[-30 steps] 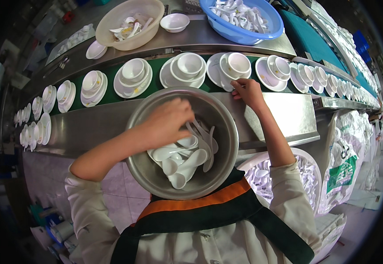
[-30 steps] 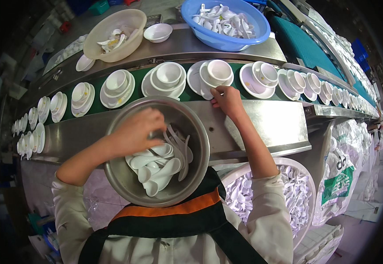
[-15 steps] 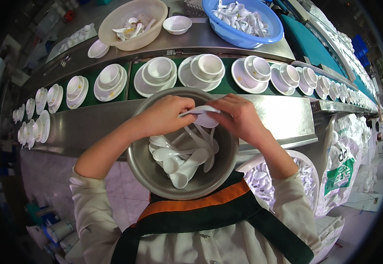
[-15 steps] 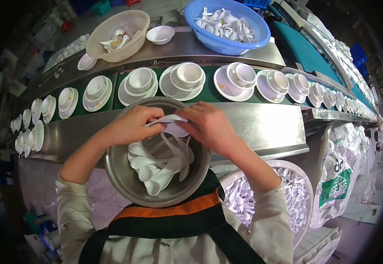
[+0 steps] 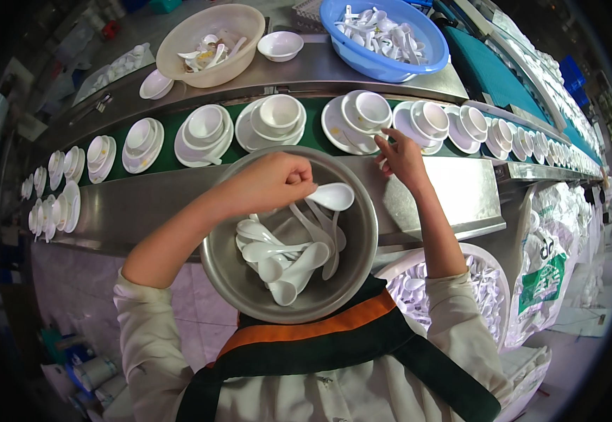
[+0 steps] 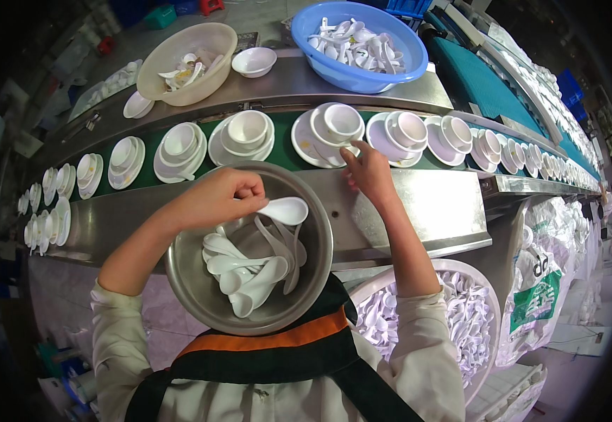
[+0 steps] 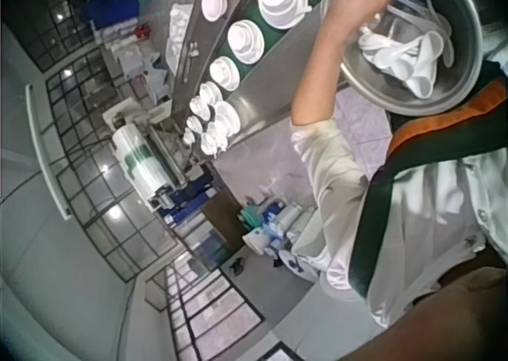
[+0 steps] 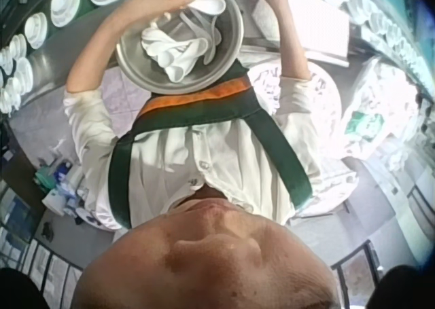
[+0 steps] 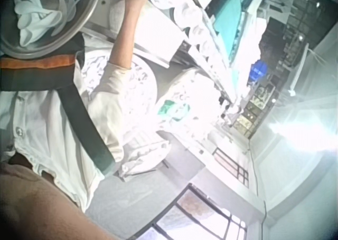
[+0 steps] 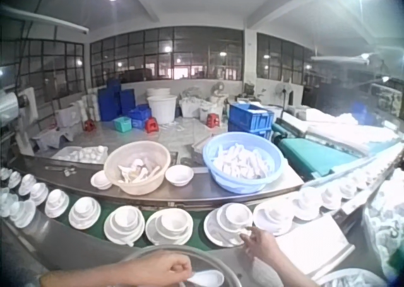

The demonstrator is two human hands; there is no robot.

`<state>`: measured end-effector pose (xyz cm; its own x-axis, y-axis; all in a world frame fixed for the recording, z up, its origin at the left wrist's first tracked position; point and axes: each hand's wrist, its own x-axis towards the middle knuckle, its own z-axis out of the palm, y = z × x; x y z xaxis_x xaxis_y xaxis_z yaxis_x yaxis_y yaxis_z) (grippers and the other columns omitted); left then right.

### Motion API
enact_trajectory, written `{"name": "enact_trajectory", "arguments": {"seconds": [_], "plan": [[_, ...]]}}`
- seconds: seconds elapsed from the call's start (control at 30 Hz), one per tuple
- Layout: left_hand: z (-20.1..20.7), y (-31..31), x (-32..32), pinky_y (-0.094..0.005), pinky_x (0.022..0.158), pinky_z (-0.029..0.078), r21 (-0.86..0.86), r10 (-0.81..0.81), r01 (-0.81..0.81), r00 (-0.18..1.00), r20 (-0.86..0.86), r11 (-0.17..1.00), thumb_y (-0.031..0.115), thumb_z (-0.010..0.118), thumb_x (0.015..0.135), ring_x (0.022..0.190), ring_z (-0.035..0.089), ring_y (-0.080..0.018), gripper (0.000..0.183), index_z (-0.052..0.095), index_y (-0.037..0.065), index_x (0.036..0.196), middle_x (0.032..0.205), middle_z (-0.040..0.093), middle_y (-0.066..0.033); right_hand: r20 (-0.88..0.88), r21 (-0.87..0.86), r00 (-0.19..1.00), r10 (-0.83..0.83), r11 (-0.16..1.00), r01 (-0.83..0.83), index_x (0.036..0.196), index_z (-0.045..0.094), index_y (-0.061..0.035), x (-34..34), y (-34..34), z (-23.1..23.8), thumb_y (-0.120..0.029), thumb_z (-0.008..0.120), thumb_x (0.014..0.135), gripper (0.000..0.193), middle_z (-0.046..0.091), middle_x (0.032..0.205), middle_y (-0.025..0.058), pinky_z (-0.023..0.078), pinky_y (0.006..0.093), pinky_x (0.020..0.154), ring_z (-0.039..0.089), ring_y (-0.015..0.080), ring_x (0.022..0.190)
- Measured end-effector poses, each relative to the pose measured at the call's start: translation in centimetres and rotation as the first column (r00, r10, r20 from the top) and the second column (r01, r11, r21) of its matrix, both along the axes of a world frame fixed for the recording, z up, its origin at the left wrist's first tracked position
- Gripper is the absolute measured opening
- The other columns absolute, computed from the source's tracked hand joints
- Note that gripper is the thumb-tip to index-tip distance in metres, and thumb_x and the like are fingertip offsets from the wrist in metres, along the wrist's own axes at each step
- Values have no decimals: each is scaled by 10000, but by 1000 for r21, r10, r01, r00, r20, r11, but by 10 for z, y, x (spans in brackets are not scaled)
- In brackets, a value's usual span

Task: The person repeatedly picks white spoons from a large basin and places them into a smaller metal bowl, then transfers them onto a moving conveyor belt. The person refills the small bowl from the large basin as needed and continues the repetitive placement of spoons along the belt.

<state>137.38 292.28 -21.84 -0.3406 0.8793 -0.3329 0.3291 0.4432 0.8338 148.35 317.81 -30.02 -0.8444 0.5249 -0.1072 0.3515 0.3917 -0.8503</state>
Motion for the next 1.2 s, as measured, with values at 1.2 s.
{"name": "enact_trajectory", "arguments": {"seconds": [1.2], "plan": [[-3, 227, 110, -386, 599, 445, 6, -271, 294, 891, -364, 956, 216, 570, 822, 621, 576, -284, 233, 575, -17, 818, 688, 592, -159, -275, 285, 828, 488, 864, -414, 1033, 630, 0, 144, 142, 62, -21, 631, 826, 208, 663, 894, 68, 517, 265, 675, 631, 153, 749]]}}
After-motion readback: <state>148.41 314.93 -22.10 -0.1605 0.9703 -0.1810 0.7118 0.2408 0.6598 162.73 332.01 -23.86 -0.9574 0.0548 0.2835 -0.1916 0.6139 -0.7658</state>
